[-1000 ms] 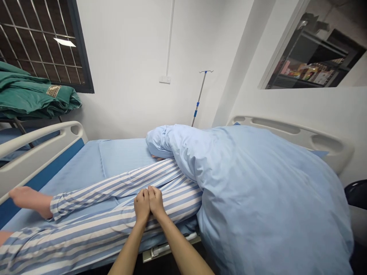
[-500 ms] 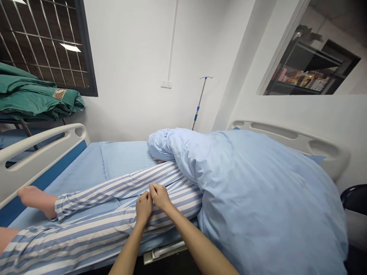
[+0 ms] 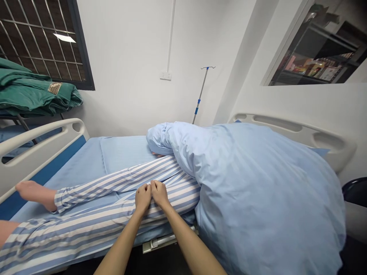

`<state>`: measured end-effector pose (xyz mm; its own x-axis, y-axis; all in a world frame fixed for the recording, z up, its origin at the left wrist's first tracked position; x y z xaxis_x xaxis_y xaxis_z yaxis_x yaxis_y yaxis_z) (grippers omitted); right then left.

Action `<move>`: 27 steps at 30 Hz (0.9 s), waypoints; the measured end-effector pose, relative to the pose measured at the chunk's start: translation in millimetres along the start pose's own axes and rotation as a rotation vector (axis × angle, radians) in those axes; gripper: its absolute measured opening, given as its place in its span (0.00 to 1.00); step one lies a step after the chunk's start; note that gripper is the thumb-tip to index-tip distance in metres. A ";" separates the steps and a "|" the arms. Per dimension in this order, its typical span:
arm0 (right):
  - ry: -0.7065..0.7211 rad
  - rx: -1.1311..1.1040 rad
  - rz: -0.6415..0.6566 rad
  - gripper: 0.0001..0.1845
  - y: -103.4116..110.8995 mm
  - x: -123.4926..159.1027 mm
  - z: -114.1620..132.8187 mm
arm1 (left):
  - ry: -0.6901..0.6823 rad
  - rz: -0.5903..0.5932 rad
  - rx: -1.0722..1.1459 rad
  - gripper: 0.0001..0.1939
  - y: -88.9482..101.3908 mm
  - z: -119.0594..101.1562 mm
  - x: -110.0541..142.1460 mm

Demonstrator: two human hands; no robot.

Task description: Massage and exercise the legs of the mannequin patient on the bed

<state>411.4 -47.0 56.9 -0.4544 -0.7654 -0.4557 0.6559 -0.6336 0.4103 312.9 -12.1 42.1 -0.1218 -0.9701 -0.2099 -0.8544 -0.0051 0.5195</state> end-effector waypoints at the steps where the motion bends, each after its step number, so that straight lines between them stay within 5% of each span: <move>1: -0.013 -0.037 -0.010 0.22 1.1 -1.4 -1.9 | 0.013 -0.006 0.062 0.17 -0.1 -3.3 -1.0; 7: -0.099 -0.310 -0.007 0.21 4.9 -8.1 -13.6 | 0.059 -0.078 0.319 0.15 -7.2 -29.1 -4.7; 11: -0.154 -0.389 -0.012 0.21 6.0 -7.9 -15.8 | 0.091 -0.121 0.344 0.15 -15.2 -26.5 0.3; 21: -0.131 -0.283 -0.056 0.21 6.2 -3.5 -17.1 | 0.042 -0.057 -0.011 0.16 -19.5 -16.0 12.5; 27: -0.042 -0.060 0.071 0.23 13.5 -16.6 -5.7 | 0.057 -0.062 -0.044 0.15 -19.6 -15.6 13.2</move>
<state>431.2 -42.2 65.5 -0.4299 -0.8128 -0.3932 0.7216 -0.5710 0.3914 335.9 -28.6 42.0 -0.0391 -0.9798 -0.1963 -0.8364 -0.0754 0.5428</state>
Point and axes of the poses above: each hand's wrist, its own x-axis away from the middle knuckle, its own y-axis out of the back of the hand, z = x × y, the point moved 6 cm from there along -x, towards the middle knuckle, and after that the axes turned 5 degrees about -z, right-handed, at the moved point
